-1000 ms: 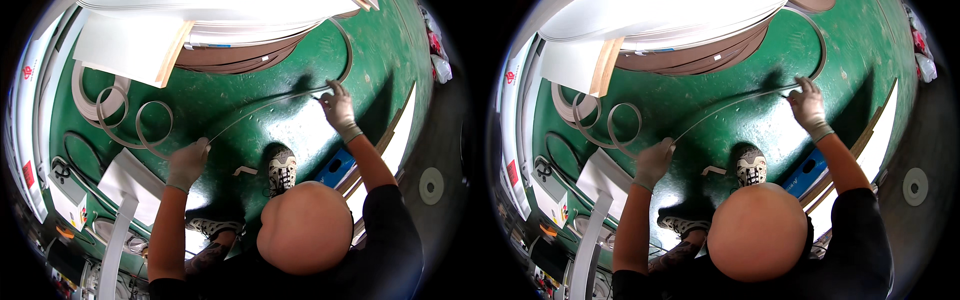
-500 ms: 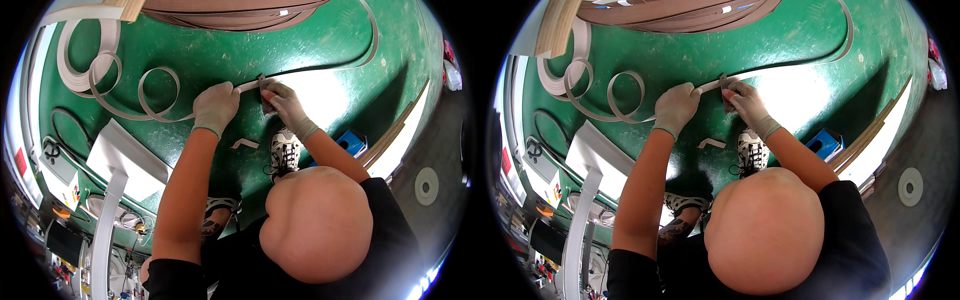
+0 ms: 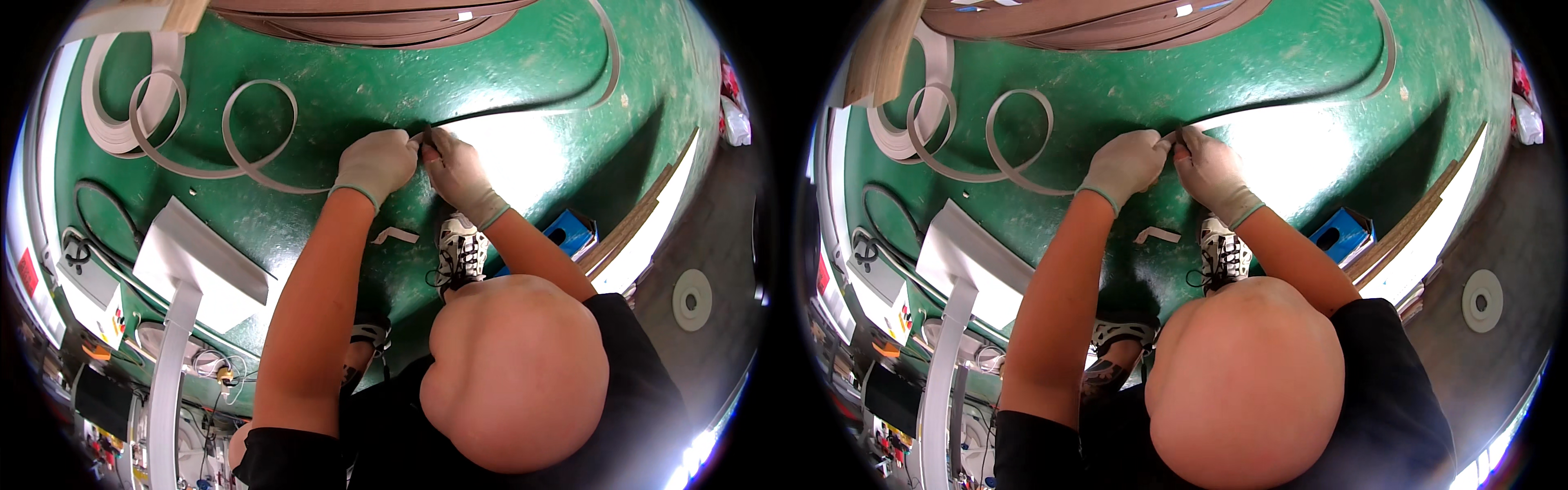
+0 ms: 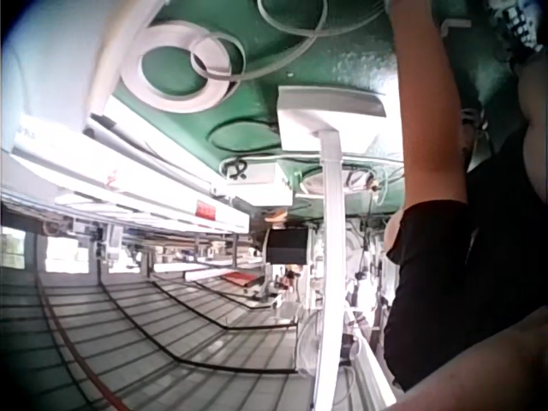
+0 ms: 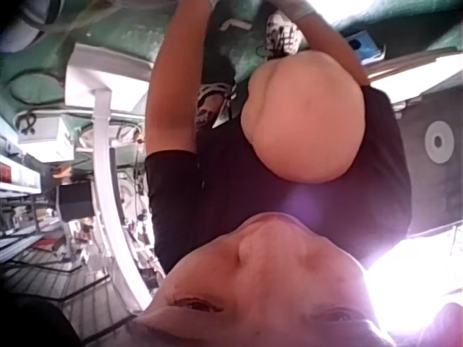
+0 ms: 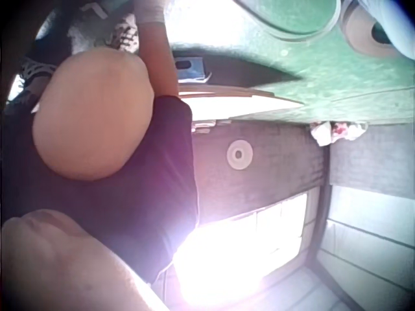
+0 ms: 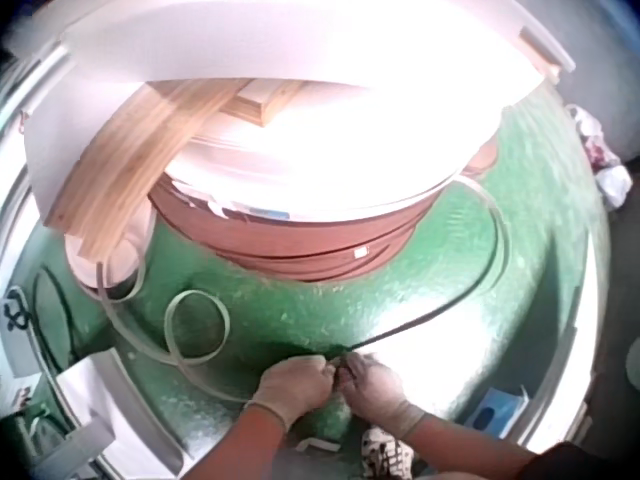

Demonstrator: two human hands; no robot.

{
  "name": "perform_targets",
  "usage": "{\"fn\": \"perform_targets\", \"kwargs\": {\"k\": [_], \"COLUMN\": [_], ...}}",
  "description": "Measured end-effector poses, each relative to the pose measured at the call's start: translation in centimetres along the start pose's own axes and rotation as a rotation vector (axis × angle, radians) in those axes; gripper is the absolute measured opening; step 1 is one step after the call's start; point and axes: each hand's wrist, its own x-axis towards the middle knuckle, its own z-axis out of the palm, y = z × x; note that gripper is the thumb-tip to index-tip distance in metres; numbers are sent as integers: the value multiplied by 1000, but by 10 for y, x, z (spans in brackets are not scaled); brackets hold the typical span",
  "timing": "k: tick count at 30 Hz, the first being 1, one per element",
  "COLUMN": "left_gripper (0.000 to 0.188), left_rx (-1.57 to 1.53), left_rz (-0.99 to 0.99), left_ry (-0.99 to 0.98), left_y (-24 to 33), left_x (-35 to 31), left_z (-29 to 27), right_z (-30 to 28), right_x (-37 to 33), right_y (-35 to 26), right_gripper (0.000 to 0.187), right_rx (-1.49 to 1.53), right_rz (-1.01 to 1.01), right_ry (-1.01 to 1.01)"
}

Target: The person handles a white furniture panel and rolls of white edging strips by hand, turning the panel over and comparing it to the edging material before placing a strip into a trash bin and handling a glue gun.

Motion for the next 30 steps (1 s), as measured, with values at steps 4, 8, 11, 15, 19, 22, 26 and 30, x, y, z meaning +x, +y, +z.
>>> {"fn": "perform_targets", "kwargs": {"k": [4, 8, 11, 15, 19, 22, 26, 30], "left_gripper": [36, 39, 37, 34, 36, 36, 38, 38], "left_rx": [-307, -398, -273, 122, -23, 22, 24, 54], "left_rz": [-133, -154, -14, 78, -55, -90, -119, -52], "left_ry": [-147, -151, -40, 197, -2, -29, 27, 115], "left_y": [11, 16, -2, 4, 5, 14, 20, 4], "left_x": [5, 5, 10, 5, 9, 10, 6, 14], "left_z": [-10, -12, -1, 4, -12, -15, -8, 7], "right_z": [-16, -14, -15, -10, -14, -13, -18, -3], "right_x": [3, 11, 14, 12, 13, 12, 15, 10], "right_y": [-13, -5, -6, 4, -5, -8, -17, -10], "right_gripper": [22, 20, 16, 12, 13, 14, 16, 19], "right_rx": [-115, -256, -334, -251, -196, -243, -348, -314], "right_rz": [23, -37, -6, -27, -46, -10, 42, -1], "right_ry": [-44, -34, -116, -39, -57, -100, -172, -112]}}
